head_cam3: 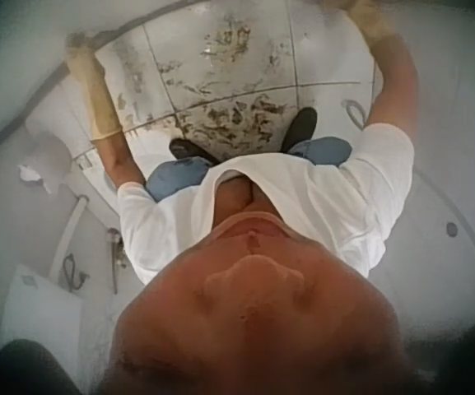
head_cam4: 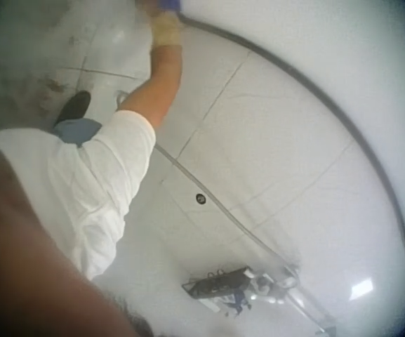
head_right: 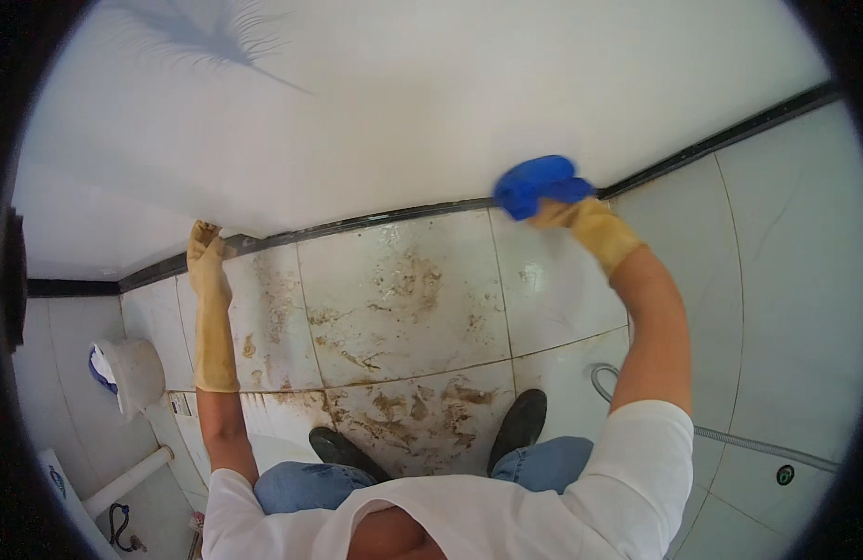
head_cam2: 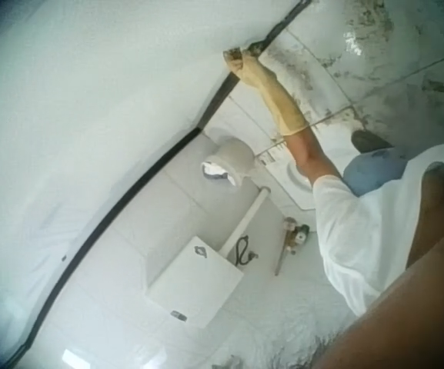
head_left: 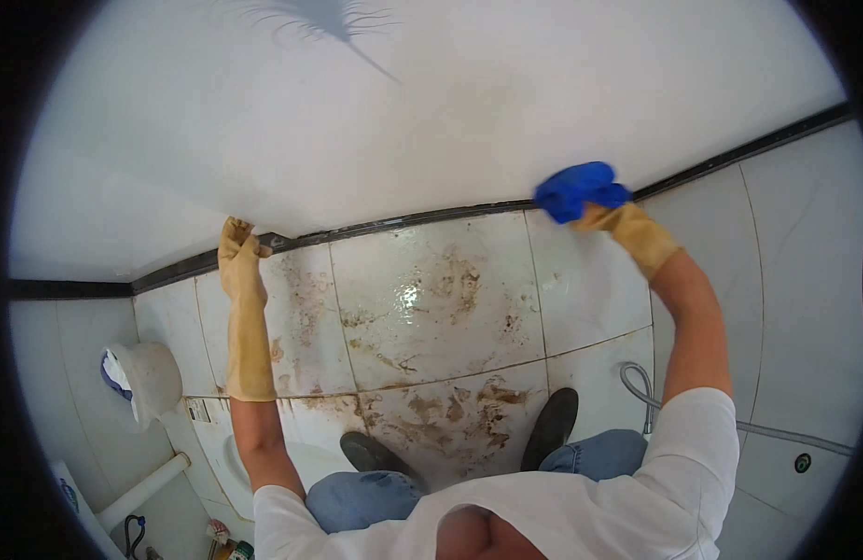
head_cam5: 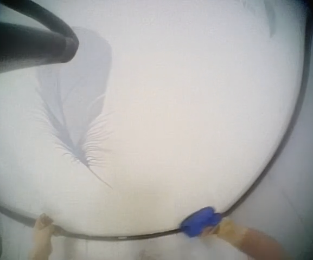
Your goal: Cleaning the walls and fixtures of a bathroom/shower area using a cloth.
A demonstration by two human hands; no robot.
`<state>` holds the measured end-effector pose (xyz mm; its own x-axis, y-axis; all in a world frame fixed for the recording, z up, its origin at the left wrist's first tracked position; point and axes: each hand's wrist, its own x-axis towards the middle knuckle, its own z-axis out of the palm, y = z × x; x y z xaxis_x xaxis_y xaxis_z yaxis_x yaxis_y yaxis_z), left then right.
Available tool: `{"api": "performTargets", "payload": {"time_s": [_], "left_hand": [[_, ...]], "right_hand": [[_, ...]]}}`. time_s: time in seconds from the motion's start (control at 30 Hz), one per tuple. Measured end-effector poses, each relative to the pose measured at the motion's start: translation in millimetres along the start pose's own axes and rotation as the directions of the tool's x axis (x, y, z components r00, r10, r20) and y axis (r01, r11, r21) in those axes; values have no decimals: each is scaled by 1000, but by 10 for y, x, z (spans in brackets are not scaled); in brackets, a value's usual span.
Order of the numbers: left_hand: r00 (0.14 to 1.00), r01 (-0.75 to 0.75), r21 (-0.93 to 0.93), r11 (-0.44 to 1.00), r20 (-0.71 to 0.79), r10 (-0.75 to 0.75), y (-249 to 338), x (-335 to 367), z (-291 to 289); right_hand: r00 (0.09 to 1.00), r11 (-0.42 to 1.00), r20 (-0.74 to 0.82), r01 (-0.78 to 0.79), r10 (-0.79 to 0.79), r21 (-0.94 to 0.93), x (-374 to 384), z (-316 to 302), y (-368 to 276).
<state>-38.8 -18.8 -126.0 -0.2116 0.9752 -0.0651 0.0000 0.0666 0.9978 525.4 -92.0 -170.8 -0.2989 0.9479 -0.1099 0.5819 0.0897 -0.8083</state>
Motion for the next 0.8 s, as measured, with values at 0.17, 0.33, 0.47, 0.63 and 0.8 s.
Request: {"api": "performTargets", "payload": {"time_s": [0.17, 0.33, 0.47, 0.63, 0.8], "left_hand": [[1000, -13, 71, 997, 0, 13, -7, -16, -18], [999, -41, 116, 992, 29, 38, 81, -5, -46], [998, -69, 71, 995, 4, 69, -24, -18, 200], [995, -56, 175, 983, -75, 70, -148, 21, 97], [990, -75, 177, 981, -106, 95, 37, 17, 110]], "right_hand": [[961, 922, -129, 189, -244, -338, -703, -886, 20], [851, 698, -162, 285, -500, -657, -277, -316, -996], [936, 937, -41, 349, -350, -12, 345, 341, -985], [723, 829, -426, 379, -543, -412, 511, 553, -1723], [673, 977, -715, 203, -190, -69, 54, -143, -2522]]}}
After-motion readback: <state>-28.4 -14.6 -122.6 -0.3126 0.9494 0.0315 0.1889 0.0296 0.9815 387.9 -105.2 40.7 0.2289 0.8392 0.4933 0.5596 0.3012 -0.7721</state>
